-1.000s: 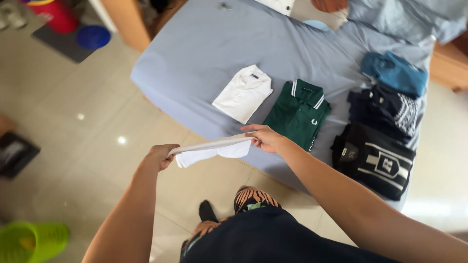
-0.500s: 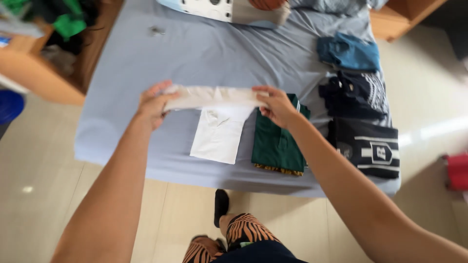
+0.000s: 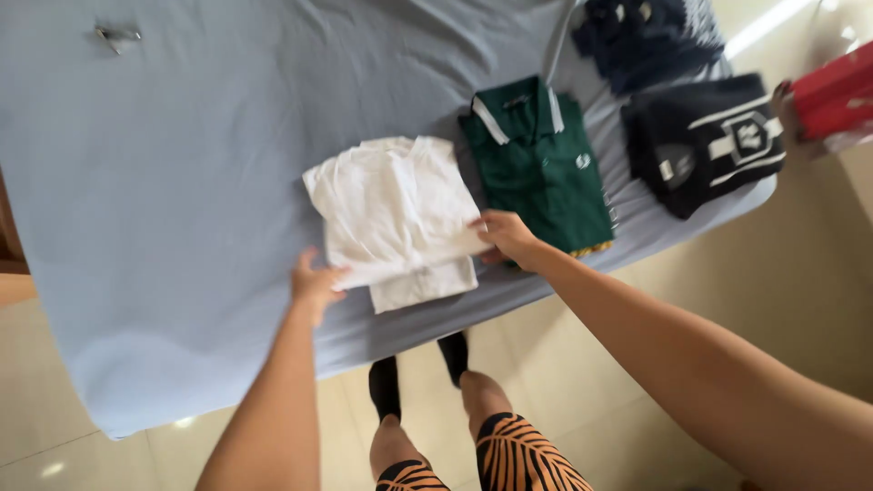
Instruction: The person folds several shirts on a bed, including a white shirt, a white graphic tee, a black polo, and a black hoodie. The person retrieves items from a wardrobe, folds them on the bed, and places them back into the wardrobe.
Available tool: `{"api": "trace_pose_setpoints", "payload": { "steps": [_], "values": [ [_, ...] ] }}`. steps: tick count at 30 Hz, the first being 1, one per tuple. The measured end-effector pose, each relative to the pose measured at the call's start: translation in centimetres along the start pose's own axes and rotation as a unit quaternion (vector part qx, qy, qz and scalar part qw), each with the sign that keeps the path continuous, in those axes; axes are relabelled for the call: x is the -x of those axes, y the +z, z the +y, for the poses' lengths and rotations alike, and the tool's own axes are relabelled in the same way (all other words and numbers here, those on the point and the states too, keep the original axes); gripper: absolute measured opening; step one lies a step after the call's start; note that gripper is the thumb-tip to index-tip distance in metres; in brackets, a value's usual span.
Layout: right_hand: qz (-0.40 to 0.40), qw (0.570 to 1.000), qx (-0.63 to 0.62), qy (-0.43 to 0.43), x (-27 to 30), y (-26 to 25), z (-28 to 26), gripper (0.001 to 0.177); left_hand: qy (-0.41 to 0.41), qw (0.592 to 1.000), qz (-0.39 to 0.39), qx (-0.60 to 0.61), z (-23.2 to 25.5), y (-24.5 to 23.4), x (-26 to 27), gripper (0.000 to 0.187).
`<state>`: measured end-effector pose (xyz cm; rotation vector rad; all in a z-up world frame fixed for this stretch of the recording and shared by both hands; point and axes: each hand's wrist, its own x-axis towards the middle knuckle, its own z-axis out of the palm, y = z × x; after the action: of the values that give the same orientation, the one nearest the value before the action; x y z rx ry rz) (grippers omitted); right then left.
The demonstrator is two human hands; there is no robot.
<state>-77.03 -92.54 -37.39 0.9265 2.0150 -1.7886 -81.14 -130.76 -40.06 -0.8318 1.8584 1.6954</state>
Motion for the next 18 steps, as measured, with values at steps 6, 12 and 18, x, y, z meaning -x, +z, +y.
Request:
{"api": "trace_pose_setpoints", "payload": {
  "steps": [6, 12, 18],
  "values": [
    [0.169, 0.977, -0.032, 0.122, 0.6, 3.1, 9.0, 0.029, -0.041, 0.998, -0.044, -0.004, -7.9, -0.9, -0.2, 0.048],
    [0.25, 0.966, -0.041, 0.046, 2.4, 4.4, 7.4, 0.038, -0.003, 0.995, -0.099, 0.022, -6.6, -2.1, -0.2, 0.038],
    [0.222, 0.975, -0.015, 0.025, 6.8, 4.8, 4.5, 0.036, -0.039, 0.991, -0.129, 0.005, -4.1, -3.7, 3.2, 0.035]
  ]
}}
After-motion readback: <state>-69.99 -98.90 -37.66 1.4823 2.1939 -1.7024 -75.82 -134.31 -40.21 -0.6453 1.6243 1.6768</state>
